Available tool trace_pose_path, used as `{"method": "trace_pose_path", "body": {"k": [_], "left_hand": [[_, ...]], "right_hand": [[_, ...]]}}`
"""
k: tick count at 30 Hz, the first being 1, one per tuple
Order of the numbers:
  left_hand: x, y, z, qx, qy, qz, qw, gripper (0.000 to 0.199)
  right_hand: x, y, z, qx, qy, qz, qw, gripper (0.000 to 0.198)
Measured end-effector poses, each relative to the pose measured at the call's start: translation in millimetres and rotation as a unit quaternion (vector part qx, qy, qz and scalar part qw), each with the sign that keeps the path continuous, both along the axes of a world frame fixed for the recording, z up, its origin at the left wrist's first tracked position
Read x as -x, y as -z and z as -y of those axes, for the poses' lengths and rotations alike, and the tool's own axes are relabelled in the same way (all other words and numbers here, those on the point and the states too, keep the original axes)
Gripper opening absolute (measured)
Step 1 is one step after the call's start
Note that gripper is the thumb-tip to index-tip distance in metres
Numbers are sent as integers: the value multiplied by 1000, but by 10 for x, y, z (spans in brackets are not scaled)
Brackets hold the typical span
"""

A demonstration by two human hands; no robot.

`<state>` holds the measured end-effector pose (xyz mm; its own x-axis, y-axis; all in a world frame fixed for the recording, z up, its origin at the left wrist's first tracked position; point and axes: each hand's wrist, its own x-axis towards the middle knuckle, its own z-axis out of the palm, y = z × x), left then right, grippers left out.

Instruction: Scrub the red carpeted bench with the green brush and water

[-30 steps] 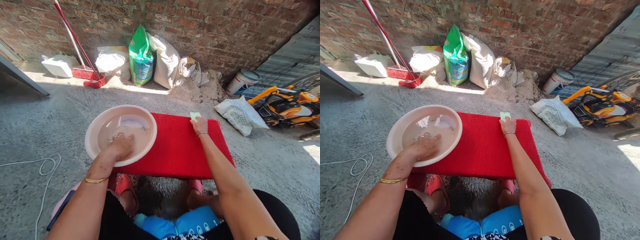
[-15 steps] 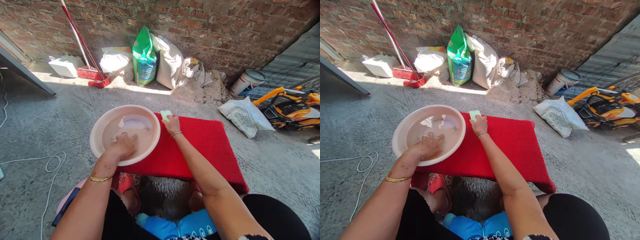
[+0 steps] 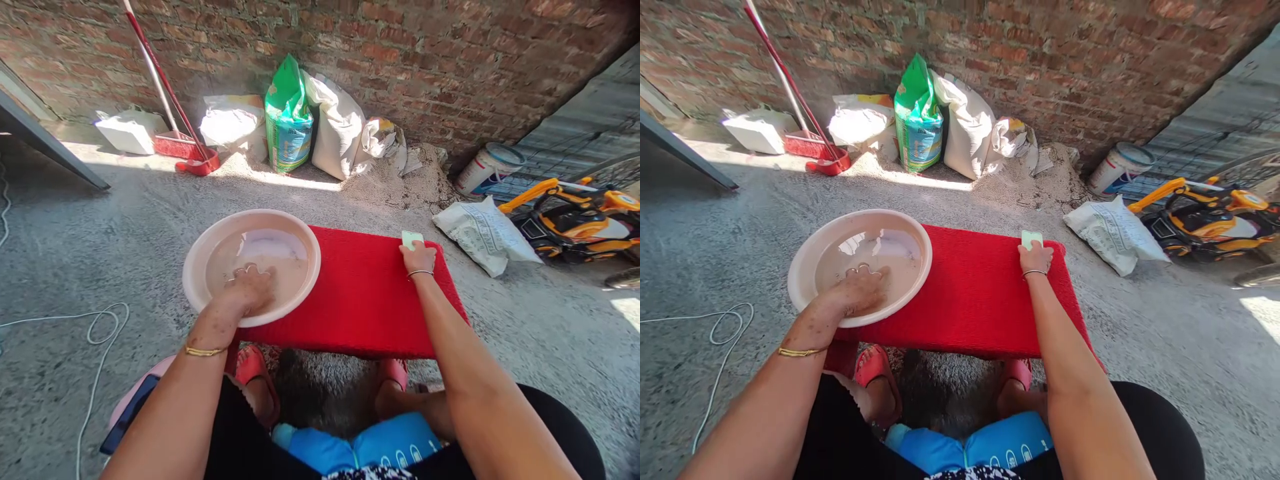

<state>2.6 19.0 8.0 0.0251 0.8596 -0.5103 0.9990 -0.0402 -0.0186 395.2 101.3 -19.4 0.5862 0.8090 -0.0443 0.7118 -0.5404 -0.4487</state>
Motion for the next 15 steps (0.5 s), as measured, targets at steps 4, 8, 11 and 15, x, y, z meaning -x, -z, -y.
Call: {"method": "trace_pose_path", "body": {"k": [4,8,11,15], "left_hand": [[10,36,-14,7,1,-11,1000,65],[10,11,-15,12,11,-5,1000,67],[18,-13,-4,13,12,0,1000,65],[47,25,2,10,17,20,1000,67]], "right_hand": [[-38,-31,210,0,28,-10,1000,59],[814,107,449,-18,-79,-57,995,58],[1521,151,644,-16,-188,-80,979,56],[1752,25,784,30,-288,18,957,54]]}}
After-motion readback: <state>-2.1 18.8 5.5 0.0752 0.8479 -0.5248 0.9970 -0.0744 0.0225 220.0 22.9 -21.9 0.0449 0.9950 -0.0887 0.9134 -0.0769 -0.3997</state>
